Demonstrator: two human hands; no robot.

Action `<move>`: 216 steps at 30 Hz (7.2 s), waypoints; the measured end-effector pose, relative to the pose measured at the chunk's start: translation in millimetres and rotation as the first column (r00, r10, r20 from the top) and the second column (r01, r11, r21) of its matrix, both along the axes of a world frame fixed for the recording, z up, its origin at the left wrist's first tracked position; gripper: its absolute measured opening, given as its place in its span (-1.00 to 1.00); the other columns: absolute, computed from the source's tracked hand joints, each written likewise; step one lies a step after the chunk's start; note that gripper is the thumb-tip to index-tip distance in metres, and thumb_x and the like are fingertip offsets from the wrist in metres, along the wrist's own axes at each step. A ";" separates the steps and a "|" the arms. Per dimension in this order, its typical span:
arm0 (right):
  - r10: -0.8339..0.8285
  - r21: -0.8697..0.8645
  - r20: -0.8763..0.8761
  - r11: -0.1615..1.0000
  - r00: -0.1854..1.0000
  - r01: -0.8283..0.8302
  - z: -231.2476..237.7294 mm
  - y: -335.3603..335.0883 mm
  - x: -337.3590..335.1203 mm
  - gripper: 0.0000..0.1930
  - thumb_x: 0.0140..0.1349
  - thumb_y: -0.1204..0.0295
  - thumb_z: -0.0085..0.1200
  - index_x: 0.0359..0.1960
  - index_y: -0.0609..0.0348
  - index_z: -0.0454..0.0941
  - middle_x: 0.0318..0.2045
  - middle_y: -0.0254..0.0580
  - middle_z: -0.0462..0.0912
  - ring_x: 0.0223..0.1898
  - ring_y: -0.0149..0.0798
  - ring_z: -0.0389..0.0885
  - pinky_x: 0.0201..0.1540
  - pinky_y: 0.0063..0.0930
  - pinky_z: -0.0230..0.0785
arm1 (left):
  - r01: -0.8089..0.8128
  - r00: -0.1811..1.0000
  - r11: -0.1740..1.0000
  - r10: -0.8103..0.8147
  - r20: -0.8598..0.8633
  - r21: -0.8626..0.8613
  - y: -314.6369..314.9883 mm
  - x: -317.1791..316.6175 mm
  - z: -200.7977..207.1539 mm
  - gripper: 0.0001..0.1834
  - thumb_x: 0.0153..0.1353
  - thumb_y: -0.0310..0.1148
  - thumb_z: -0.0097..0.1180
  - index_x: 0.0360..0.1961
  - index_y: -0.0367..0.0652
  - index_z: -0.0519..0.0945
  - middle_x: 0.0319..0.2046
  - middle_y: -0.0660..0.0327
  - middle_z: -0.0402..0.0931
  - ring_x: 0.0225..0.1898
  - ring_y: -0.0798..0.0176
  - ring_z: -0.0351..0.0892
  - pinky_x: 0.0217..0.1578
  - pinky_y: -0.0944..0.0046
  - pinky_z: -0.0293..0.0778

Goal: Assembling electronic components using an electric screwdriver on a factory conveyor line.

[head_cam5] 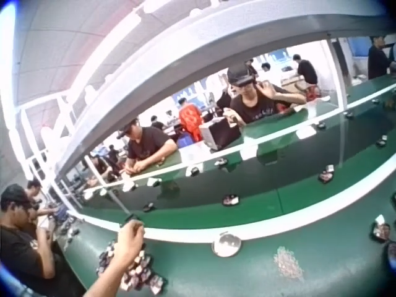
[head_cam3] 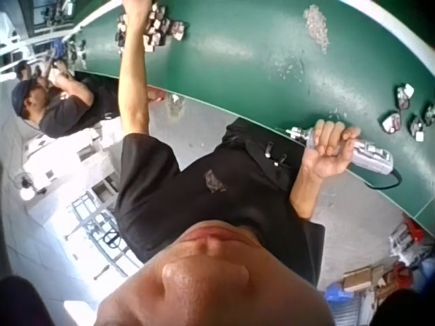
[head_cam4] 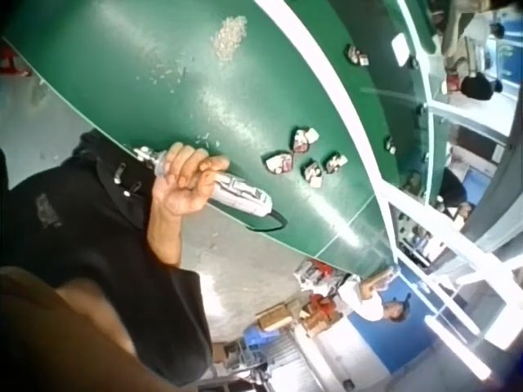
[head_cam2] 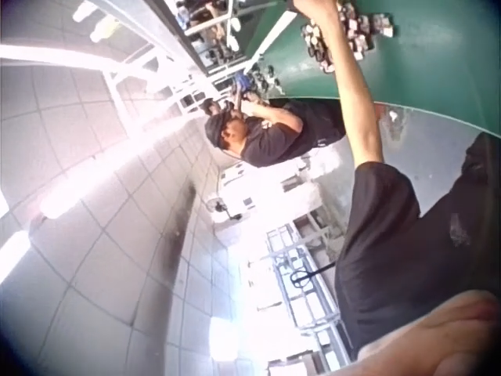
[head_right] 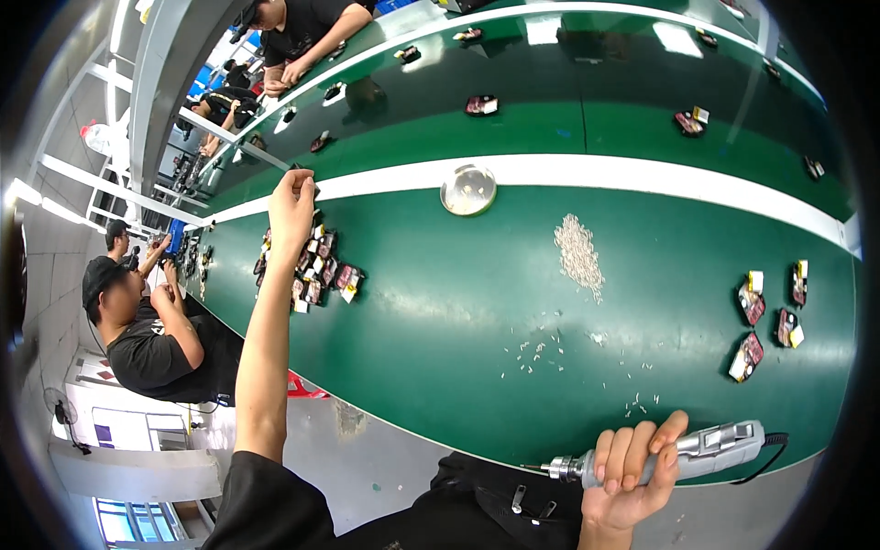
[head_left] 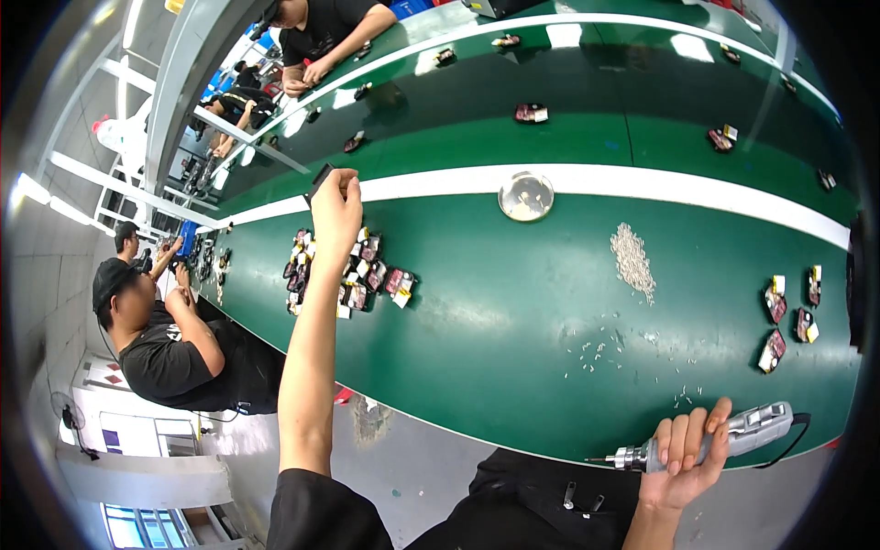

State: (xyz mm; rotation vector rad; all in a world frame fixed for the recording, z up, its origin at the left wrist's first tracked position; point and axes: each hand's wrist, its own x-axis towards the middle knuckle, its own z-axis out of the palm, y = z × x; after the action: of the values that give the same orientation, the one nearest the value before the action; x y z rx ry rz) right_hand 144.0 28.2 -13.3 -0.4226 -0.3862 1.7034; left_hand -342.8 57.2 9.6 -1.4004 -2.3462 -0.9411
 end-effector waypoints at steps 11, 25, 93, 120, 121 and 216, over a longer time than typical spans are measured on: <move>0.158 -0.048 0.040 0.987 0.987 -0.156 9.9 14.4 -6.9 -0.79 0.26 0.32 0.08 -0.37 0.07 0.29 -0.72 -0.41 0.18 -0.71 -0.47 0.09 -0.55 -0.56 0.09 | -0.451 0.878 0.769 0.291 -0.380 -0.453 111.1 -126.7 -20.8 -0.44 0.09 -0.08 0.15 -0.04 -0.33 0.42 -0.12 -0.17 0.51 -0.04 -0.20 0.46 0.01 -0.05 0.37; 0.200 -0.045 0.023 0.979 0.980 -0.199 10.7 8.2 7.1 -0.81 0.27 0.32 0.06 -0.37 0.04 0.30 -0.70 -0.41 0.20 -0.69 -0.47 0.14 -0.49 -0.54 0.10 | 0.146 0.989 0.975 -0.148 0.001 -0.168 102.6 -69.5 -30.1 -0.58 0.10 -0.58 0.08 0.04 -0.23 0.44 -0.23 -0.07 0.57 -0.16 -0.08 0.55 -0.07 0.11 0.44; 0.270 0.381 0.472 0.795 0.839 -0.471 32.9 57.5 54.1 -0.66 0.35 0.05 -0.12 -0.32 0.06 0.29 -0.74 -0.41 0.31 -0.69 -0.46 0.36 -0.49 -0.57 0.32 | 0.814 0.554 0.505 -0.823 0.123 -0.288 -77.9 362.7 -13.7 -0.52 -0.31 -0.64 0.15 -0.20 -0.56 0.55 -0.07 -0.14 0.50 -0.14 -0.04 0.53 -0.26 0.17 0.60; 0.255 0.296 0.712 0.736 0.654 -0.609 45.4 56.7 30.0 -0.67 0.24 0.12 0.12 -0.43 0.05 0.29 -0.74 -0.48 0.37 -0.76 -0.52 0.33 -0.59 -0.62 0.29 | 0.841 0.541 0.537 -0.830 0.138 -0.063 -75.8 356.3 -32.8 -0.56 -0.30 -0.63 0.18 -0.25 -0.53 0.54 -0.12 -0.05 0.51 -0.18 0.00 0.52 -0.33 0.20 0.55; 0.253 0.310 0.703 0.731 0.664 -0.607 45.0 56.9 27.5 -0.67 0.24 0.12 0.12 -0.43 0.05 0.29 -0.74 -0.48 0.37 -0.76 -0.52 0.33 -0.59 -0.62 0.29 | 0.843 0.538 0.536 -0.831 0.143 -0.052 -76.1 354.4 -33.0 -0.55 -0.28 -0.62 0.18 -0.23 -0.52 0.54 -0.11 -0.04 0.50 -0.17 0.00 0.51 -0.33 0.20 0.55; 0.126 0.305 -0.135 0.949 0.983 -0.080 23.0 31.3 26.5 -0.80 0.39 0.29 -0.20 -0.34 0.14 0.29 -0.78 -0.42 0.23 -0.76 -0.48 0.22 -0.53 -0.54 0.22 | 0.557 0.474 0.790 -0.555 0.684 0.255 -85.3 348.4 -16.5 -0.63 0.37 -0.23 -0.14 -0.19 -0.38 0.53 -0.55 0.16 0.44 -0.52 0.32 0.42 -0.49 0.37 0.32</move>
State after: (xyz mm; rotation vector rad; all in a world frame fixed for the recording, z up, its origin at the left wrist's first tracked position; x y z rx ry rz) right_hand 170.5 59.5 9.7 -0.0498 -0.5513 1.7311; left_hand 5.6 -28.1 -6.9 -2.1788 -2.3419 -2.0296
